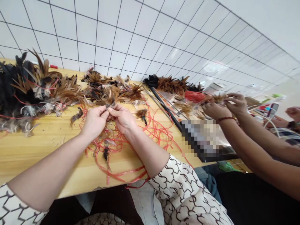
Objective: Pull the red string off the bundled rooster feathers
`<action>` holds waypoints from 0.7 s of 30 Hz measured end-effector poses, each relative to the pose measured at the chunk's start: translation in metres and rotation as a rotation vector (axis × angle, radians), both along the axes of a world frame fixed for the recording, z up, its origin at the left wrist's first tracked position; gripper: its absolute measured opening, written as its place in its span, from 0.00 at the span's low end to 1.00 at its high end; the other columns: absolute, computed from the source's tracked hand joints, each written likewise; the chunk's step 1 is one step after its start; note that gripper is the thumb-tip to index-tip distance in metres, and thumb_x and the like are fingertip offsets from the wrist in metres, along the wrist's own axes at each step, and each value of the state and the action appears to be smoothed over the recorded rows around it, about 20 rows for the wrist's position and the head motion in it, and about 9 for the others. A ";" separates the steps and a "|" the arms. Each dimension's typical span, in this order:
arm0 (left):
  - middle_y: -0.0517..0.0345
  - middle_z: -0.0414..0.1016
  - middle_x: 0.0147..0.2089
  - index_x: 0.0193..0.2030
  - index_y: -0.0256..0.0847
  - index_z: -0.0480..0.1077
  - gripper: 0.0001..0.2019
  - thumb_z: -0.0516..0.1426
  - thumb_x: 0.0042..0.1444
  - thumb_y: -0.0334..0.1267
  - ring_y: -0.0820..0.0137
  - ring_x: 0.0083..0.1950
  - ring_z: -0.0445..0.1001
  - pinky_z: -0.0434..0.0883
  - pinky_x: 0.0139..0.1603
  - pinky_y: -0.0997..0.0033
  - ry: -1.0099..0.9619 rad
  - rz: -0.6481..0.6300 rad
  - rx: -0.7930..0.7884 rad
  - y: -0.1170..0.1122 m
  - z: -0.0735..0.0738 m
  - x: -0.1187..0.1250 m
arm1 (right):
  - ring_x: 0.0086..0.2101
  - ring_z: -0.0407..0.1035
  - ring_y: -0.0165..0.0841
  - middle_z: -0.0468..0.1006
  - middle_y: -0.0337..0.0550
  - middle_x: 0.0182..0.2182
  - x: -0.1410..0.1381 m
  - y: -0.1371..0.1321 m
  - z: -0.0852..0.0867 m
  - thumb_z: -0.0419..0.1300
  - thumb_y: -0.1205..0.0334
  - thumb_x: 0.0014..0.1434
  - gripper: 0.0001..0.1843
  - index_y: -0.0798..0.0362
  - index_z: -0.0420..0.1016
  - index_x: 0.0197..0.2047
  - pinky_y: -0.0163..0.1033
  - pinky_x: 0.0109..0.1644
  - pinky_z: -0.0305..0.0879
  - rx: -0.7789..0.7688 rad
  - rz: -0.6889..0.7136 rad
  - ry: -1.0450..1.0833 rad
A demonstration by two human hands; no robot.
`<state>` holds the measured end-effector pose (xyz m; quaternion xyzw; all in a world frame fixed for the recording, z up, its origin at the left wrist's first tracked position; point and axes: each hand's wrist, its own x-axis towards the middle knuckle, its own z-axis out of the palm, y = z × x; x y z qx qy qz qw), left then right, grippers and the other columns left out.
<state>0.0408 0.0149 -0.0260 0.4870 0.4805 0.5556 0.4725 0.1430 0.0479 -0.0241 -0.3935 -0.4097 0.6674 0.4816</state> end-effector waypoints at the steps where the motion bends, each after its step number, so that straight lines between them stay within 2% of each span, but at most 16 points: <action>1: 0.63 0.69 0.21 0.21 0.38 0.71 0.07 0.54 0.47 0.33 0.72 0.27 0.67 0.67 0.36 0.73 0.024 0.008 -0.010 0.000 0.000 0.000 | 0.17 0.60 0.24 0.68 0.30 0.13 0.000 0.000 -0.001 0.68 0.69 0.36 0.13 0.54 0.65 0.17 0.32 0.26 0.60 0.004 0.010 0.002; 4: 0.63 0.66 0.18 0.17 0.40 0.66 0.09 0.53 0.46 0.34 0.73 0.24 0.63 0.63 0.30 0.74 0.088 0.044 -0.021 0.000 0.000 -0.002 | 0.17 0.61 0.24 0.69 0.31 0.13 0.001 0.001 -0.002 0.67 0.69 0.37 0.10 0.55 0.67 0.18 0.33 0.26 0.61 0.022 0.044 0.000; 8: 0.62 0.64 0.17 0.16 0.41 0.65 0.09 0.53 0.44 0.37 0.73 0.22 0.61 0.60 0.27 0.73 0.143 0.073 -0.034 0.000 -0.001 -0.005 | 0.19 0.64 0.25 0.72 0.34 0.16 0.004 0.001 -0.001 0.68 0.67 0.35 0.10 0.56 0.70 0.21 0.34 0.29 0.63 0.087 0.074 -0.035; 12: 0.62 0.64 0.17 0.16 0.41 0.65 0.11 0.52 0.45 0.39 0.72 0.22 0.60 0.60 0.27 0.73 0.174 0.072 -0.020 0.000 -0.002 -0.007 | 0.23 0.66 0.26 0.72 0.35 0.18 0.006 -0.001 0.004 0.71 0.60 0.34 0.15 0.56 0.71 0.22 0.34 0.32 0.63 0.194 0.059 -0.087; 15: 0.62 0.65 0.17 0.15 0.40 0.65 0.12 0.53 0.46 0.40 0.73 0.21 0.60 0.59 0.27 0.72 0.221 0.046 -0.023 0.001 -0.003 -0.008 | 0.23 0.65 0.26 0.71 0.35 0.17 0.005 -0.002 0.005 0.70 0.53 0.38 0.16 0.55 0.70 0.21 0.34 0.32 0.63 0.267 0.070 -0.152; 18: 0.62 0.64 0.16 0.14 0.40 0.65 0.11 0.54 0.45 0.38 0.74 0.21 0.59 0.59 0.27 0.72 0.243 0.021 -0.021 0.002 -0.003 -0.009 | 0.21 0.63 0.26 0.70 0.36 0.16 0.004 -0.002 0.003 0.68 0.50 0.40 0.17 0.55 0.69 0.19 0.34 0.29 0.63 0.270 0.077 -0.199; 21: 0.62 0.65 0.15 0.14 0.40 0.66 0.10 0.54 0.44 0.38 0.73 0.20 0.61 0.60 0.26 0.73 0.191 0.011 -0.042 0.001 -0.001 -0.007 | 0.20 0.62 0.25 0.70 0.35 0.16 0.004 -0.001 0.001 0.68 0.53 0.39 0.15 0.55 0.70 0.20 0.34 0.28 0.62 0.242 0.009 -0.167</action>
